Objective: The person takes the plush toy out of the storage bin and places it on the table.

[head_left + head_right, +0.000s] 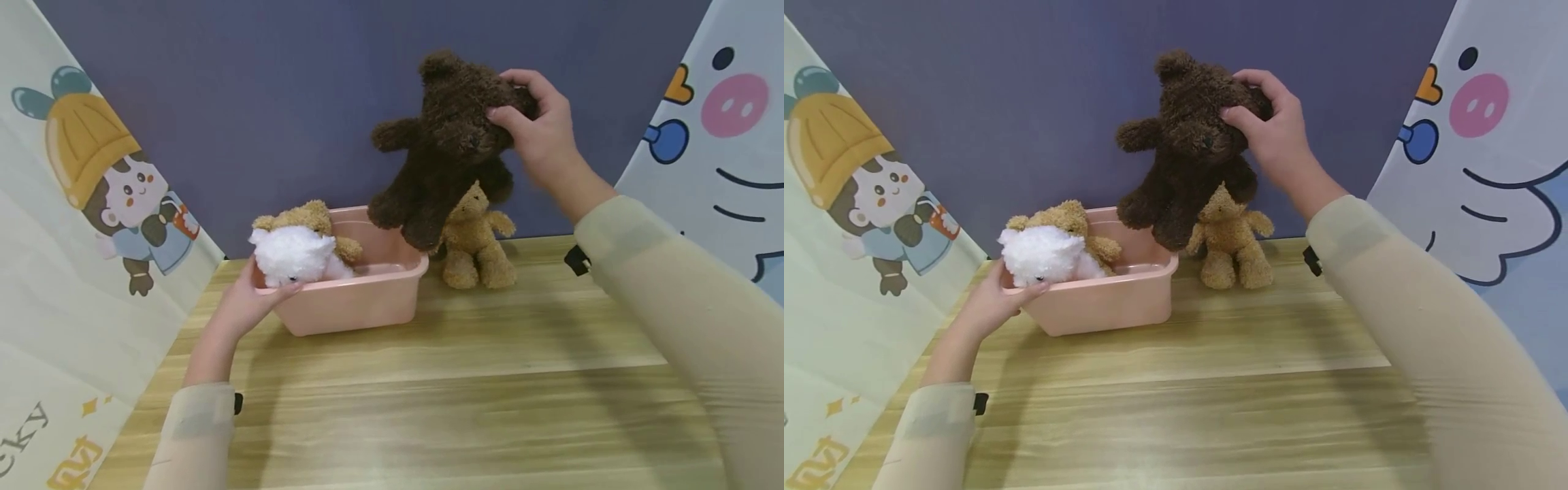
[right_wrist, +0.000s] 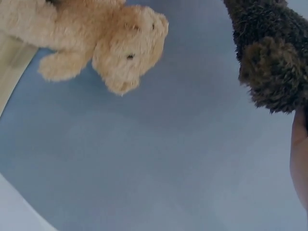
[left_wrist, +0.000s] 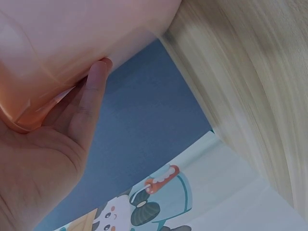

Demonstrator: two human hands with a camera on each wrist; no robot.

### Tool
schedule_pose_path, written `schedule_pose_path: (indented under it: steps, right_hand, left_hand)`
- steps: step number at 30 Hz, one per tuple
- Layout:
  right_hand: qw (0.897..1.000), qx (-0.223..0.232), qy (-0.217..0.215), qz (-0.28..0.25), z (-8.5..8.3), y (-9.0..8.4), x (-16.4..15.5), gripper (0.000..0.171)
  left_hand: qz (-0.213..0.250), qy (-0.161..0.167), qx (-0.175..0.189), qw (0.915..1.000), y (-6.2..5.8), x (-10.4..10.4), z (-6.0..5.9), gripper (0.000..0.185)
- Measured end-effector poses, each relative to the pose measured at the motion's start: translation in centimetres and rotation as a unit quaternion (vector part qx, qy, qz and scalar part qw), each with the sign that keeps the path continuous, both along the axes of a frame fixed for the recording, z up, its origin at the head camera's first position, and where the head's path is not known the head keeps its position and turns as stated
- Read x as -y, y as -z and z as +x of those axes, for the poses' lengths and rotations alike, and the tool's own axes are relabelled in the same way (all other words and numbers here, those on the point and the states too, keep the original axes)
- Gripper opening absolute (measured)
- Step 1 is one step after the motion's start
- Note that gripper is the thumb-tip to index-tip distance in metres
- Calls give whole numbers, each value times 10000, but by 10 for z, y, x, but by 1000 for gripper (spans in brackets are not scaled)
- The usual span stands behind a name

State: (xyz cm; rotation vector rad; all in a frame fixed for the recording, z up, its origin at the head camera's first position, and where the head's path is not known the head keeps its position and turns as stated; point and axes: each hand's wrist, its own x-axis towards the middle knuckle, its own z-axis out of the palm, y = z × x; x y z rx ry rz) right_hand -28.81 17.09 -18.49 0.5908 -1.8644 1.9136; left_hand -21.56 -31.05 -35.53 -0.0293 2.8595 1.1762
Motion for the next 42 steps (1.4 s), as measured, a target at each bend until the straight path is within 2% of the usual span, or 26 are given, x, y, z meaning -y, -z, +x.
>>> schedule_pose_path:
  steps: [3,8,12,17,26,34,37,42]
  right_hand:
    - [9995,-59,234,212,2,-5,-13,39]
    - [9905,25,882,1054,7,-12,-37,41]
    - [9795,211,1283,1541,10,-12,-55,43]
    - [9589,442,1820,2132,11,-6,-73,45]
    - [9441,788,2046,2462,8,1,-101,45]
    - [9180,1040,2197,3132,5,8,-125,44]
    - [9043,1201,2230,3438,4,10,-131,45]
    - [8853,1509,2095,3868,5,17,-142,47]
  left_hand:
    - [-9,12,-7,10000,1,0,0,131]
    - [49,27,-35,10000,1,-1,1,129]
    - [64,-8,-34,10000,2,-1,1,131]
    - [-16,-31,-16,10000,3,-1,2,131]
    - [168,1,-57,9998,2,-3,3,128]
    - [93,-32,-110,9999,0,1,4,129]
    - [95,-41,-125,9999,0,2,5,129]
    - [80,-69,-149,9998,-1,1,7,129]
